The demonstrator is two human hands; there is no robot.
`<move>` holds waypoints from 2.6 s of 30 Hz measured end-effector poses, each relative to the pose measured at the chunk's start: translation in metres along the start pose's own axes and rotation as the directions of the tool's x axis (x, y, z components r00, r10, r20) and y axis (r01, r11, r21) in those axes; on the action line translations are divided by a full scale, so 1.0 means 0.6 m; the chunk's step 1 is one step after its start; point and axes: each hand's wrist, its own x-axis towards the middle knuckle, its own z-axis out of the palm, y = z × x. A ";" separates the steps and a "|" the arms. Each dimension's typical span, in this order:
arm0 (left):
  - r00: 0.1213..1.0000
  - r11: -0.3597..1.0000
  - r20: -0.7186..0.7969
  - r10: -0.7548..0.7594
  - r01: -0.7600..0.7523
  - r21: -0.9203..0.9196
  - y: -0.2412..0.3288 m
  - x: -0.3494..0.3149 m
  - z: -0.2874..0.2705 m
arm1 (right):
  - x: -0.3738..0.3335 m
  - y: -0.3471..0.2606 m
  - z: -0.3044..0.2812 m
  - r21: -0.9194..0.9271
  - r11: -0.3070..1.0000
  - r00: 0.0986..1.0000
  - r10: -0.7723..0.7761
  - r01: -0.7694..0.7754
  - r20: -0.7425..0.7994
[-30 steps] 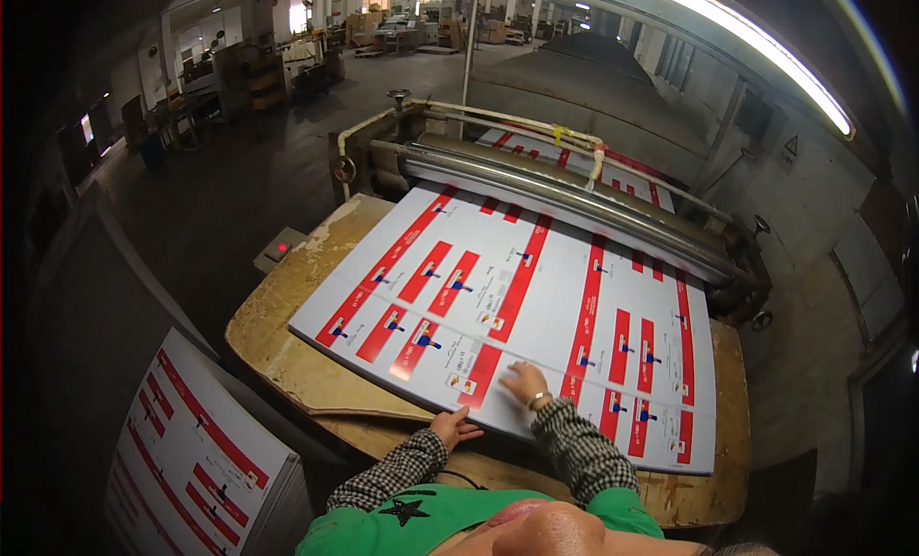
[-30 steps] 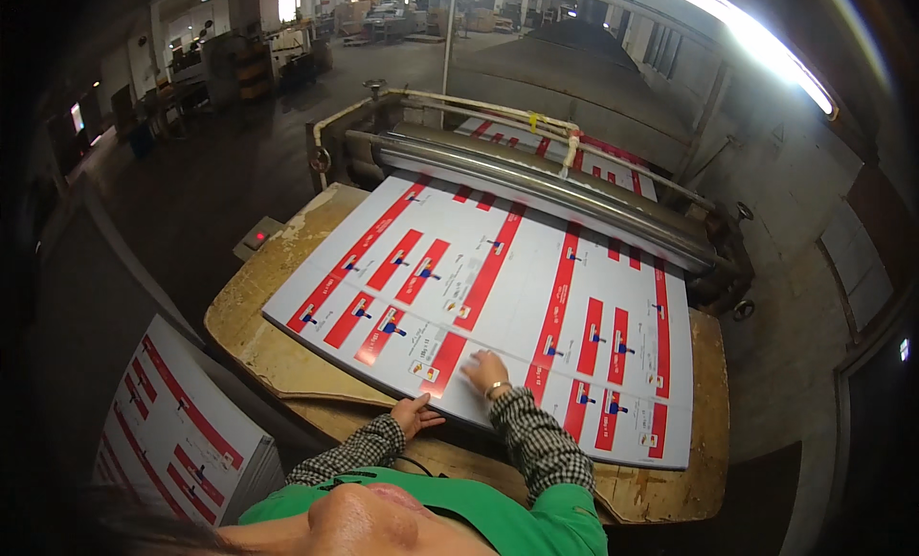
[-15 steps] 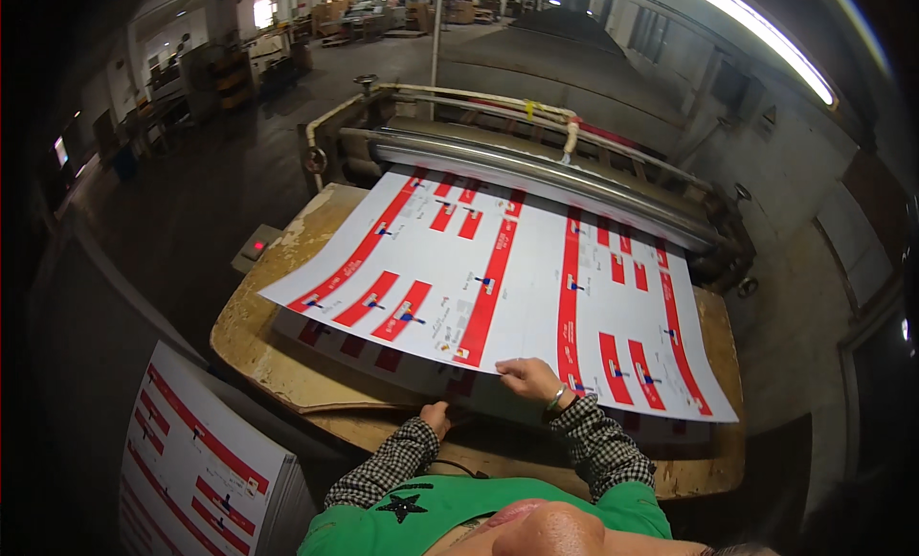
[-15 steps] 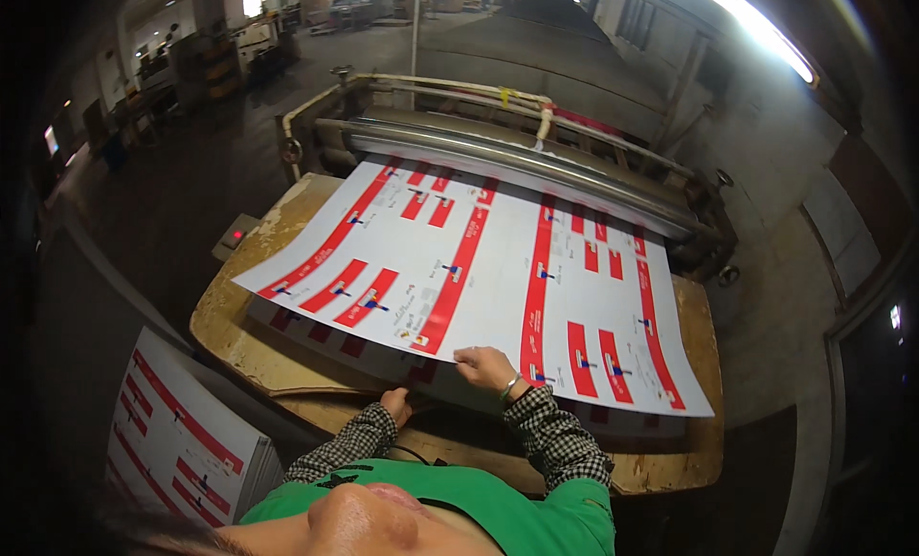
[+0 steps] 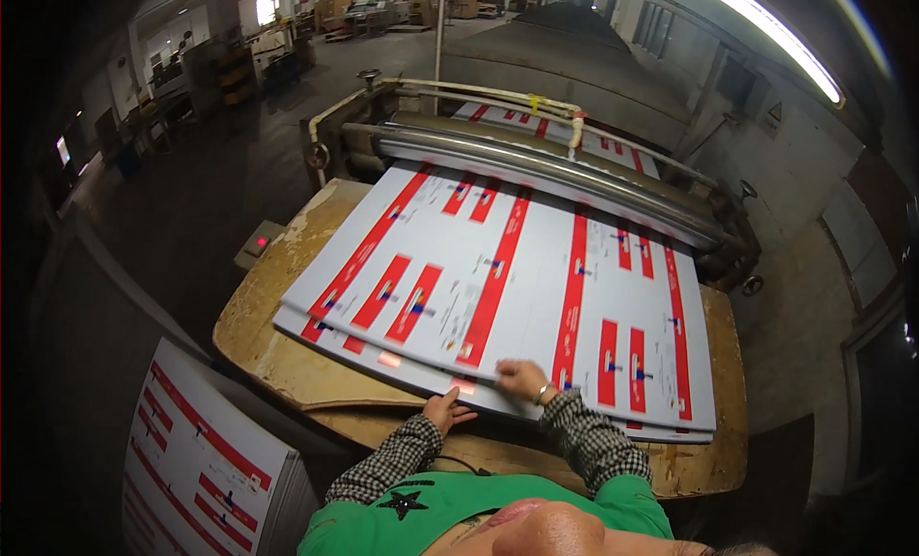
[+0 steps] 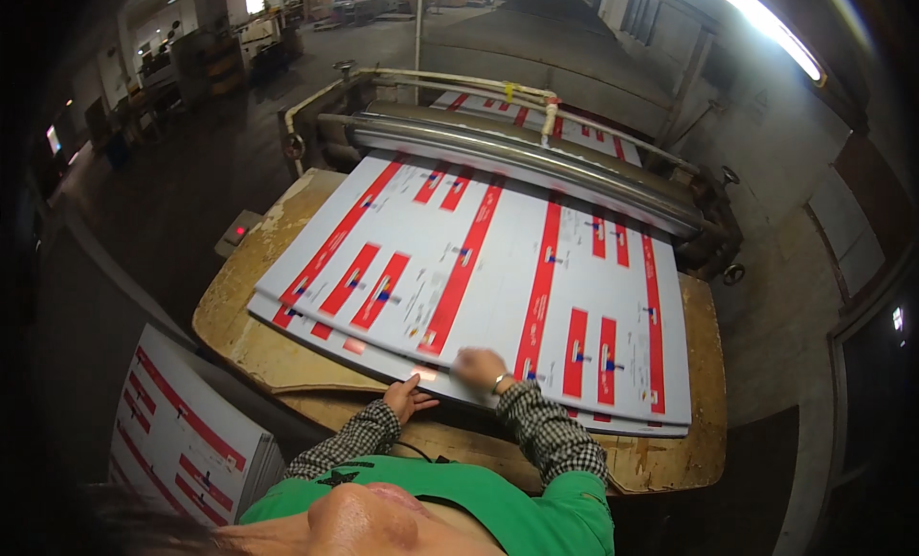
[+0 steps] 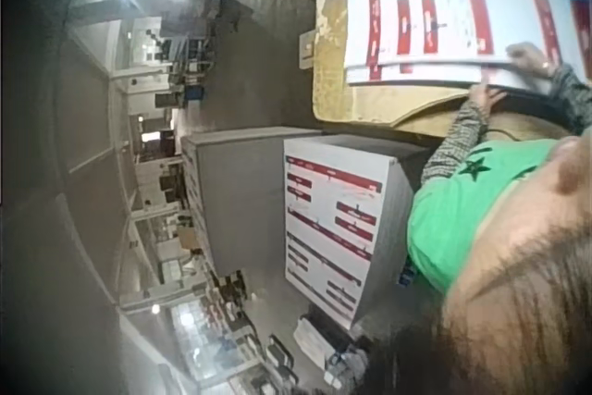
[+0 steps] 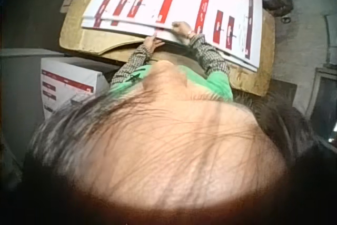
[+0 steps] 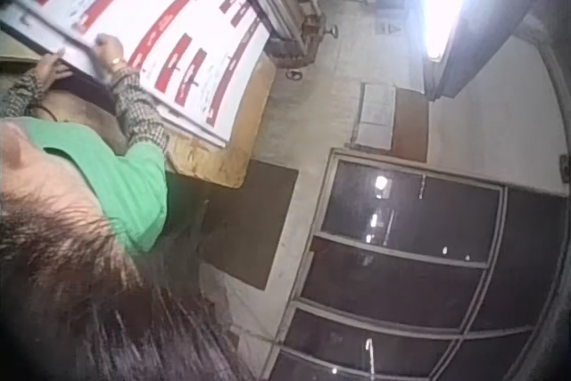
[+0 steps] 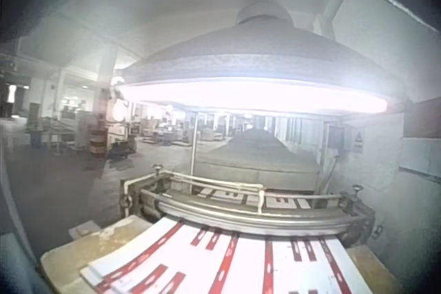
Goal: The person repeatedly picks up large printed sheets from a conveyor and stacks them on a wooden board. The person aligns each sheet by hand before placing it on the growing pile.
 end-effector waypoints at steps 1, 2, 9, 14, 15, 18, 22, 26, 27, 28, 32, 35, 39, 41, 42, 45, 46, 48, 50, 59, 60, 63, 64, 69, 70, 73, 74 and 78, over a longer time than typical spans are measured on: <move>1.000 1.000 -0.007 -0.008 0.008 0.005 0.000 0.003 0.000 | 0.020 0.008 -0.007 0.009 0.999 0.990 0.044 -0.043 -0.132; 1.000 0.999 -0.001 -0.027 0.027 0.020 0.000 0.009 0.010 | 0.036 0.052 0.002 -0.099 0.993 0.941 0.027 -0.064 -0.336; 0.998 1.000 0.051 -0.023 0.023 -0.005 -0.014 -0.017 -0.021 | -0.056 -0.056 0.054 -0.480 0.864 0.980 -0.066 0.151 0.189; 0.993 0.995 0.104 -0.058 0.049 0.088 -0.013 -0.031 -0.019 | -0.075 -0.057 0.006 -0.295 0.941 0.963 -0.093 0.168 0.251; 0.989 0.997 0.130 -0.070 0.067 0.026 -0.005 -0.034 -0.009 | -0.068 -0.051 -0.010 -0.227 0.963 0.955 -0.079 0.148 0.286; 0.993 0.998 0.100 -0.067 0.066 0.021 0.003 -0.046 0.018 | -0.064 -0.029 -0.046 0.111 0.991 0.995 -0.079 0.071 0.062; 0.839 0.979 -0.520 -0.160 0.204 0.027 -0.074 0.053 -0.104 | -0.090 -0.168 -0.127 0.035 0.985 0.982 -0.167 0.171 -0.084; 0.814 0.948 -0.575 -0.089 0.247 0.203 -0.045 0.016 -0.030 | -0.108 -0.107 -0.074 0.031 0.984 0.982 -0.171 0.174 -0.083; 0.836 0.940 -0.545 -0.058 0.229 0.251 -0.027 -0.005 0.000 | -0.112 -0.093 -0.057 0.104 0.983 0.985 -0.142 0.152 -0.101; 0.888 0.957 -0.457 -0.055 0.178 0.229 -0.023 -0.016 0.001 | -0.113 -0.085 -0.037 0.179 0.974 0.986 -0.123 0.141 -0.110; 0.977 0.974 -0.209 -0.036 0.081 0.213 -0.013 -0.033 0.003 | -0.120 -0.049 0.011 0.046 0.984 0.985 -0.173 0.173 -0.013; 1.000 0.999 -0.023 0.013 -0.014 -0.045 -0.042 -0.030 -0.019 | -0.096 -0.009 0.028 0.136 0.988 0.994 -0.085 0.076 0.064; 0.999 1.000 0.039 0.014 -0.013 -0.027 -0.014 -0.028 -0.002 | -0.002 0.022 0.006 -0.117 0.987 0.929 0.060 -0.109 -0.366; 0.997 1.000 0.070 0.014 -0.015 0.012 -0.014 -0.029 0.001 | 0.007 0.032 0.014 -0.062 0.977 0.904 0.161 -0.202 -0.396; 0.997 0.999 0.078 0.018 -0.020 0.027 -0.012 -0.032 0.000 | 0.010 0.031 0.020 -0.035 0.970 0.892 0.206 -0.240 -0.402; 0.998 0.998 0.011 -0.055 0.055 -0.008 -0.039 -0.036 -0.018 | -0.060 -0.015 0.068 -0.411 0.909 0.996 -0.030 0.061 0.083; 0.999 0.998 0.033 -0.040 0.041 -0.037 -0.037 -0.044 -0.019 | -0.085 -0.049 0.060 -0.437 0.895 0.992 -0.037 0.088 0.124; 1.000 1.000 0.023 -0.008 0.008 0.027 -0.034 -0.041 -0.014 | -0.113 -0.086 0.039 -0.489 0.864 0.981 -0.034 0.124 0.189; 0.999 0.998 0.044 0.013 -0.016 0.058 -0.024 -0.033 -0.009 | -0.080 -0.066 0.000 -0.328 0.929 0.956 -0.076 0.171 0.284; 0.952 0.994 -0.301 -0.056 0.027 -0.102 -0.033 -0.027 -0.012 | -0.097 -0.142 -0.126 0.073 0.981 0.984 -0.177 0.178 -0.014; 0.932 0.996 -0.356 -0.071 0.046 -0.077 -0.054 -0.002 -0.037 | -0.104 -0.153 -0.124 0.078 0.983 0.986 -0.164 0.164 0.001; 0.918 0.996 -0.385 -0.095 0.089 -0.033 -0.065 0.037 -0.059 | -0.117 -0.103 -0.075 0.202 0.973 0.993 -0.113 0.107 0.021; 0.933 0.996 -0.349 -0.091 0.083 -0.037 -0.068 0.039 -0.064 | -0.119 -0.080 -0.046 0.267 0.960 0.995 -0.098 0.088 0.025; 0.986 0.998 -0.160 -0.056 0.048 -0.049 -0.047 -0.034 -0.008 | -0.126 -0.023 0.022 0.059 0.989 0.984 -0.142 0.136 0.110; 0.987 0.998 -0.151 -0.058 0.056 -0.017 -0.045 -0.043 -0.002 | -0.113 -0.022 0.011 0.063 0.996 0.985 -0.074 0.065 0.154; 0.999 0.999 -0.011 -0.040 0.039 -0.016 -0.029 -0.033 0.006 | -0.046 -0.018 -0.028 -0.027 0.983 0.982 0.182 -0.181 0.045; 1.000 1.000 0.001 -0.025 0.025 -0.002 -0.016 -0.027 0.022 | -0.016 0.013 -0.025 -0.075 0.987 0.970 0.122 -0.141 -0.211; 0.999 0.999 0.014 -0.036 0.036 0.010 -0.025 -0.016 0.000 | 0.004 0.009 0.004 -0.145 0.989 0.996 -0.007 -0.006 -0.089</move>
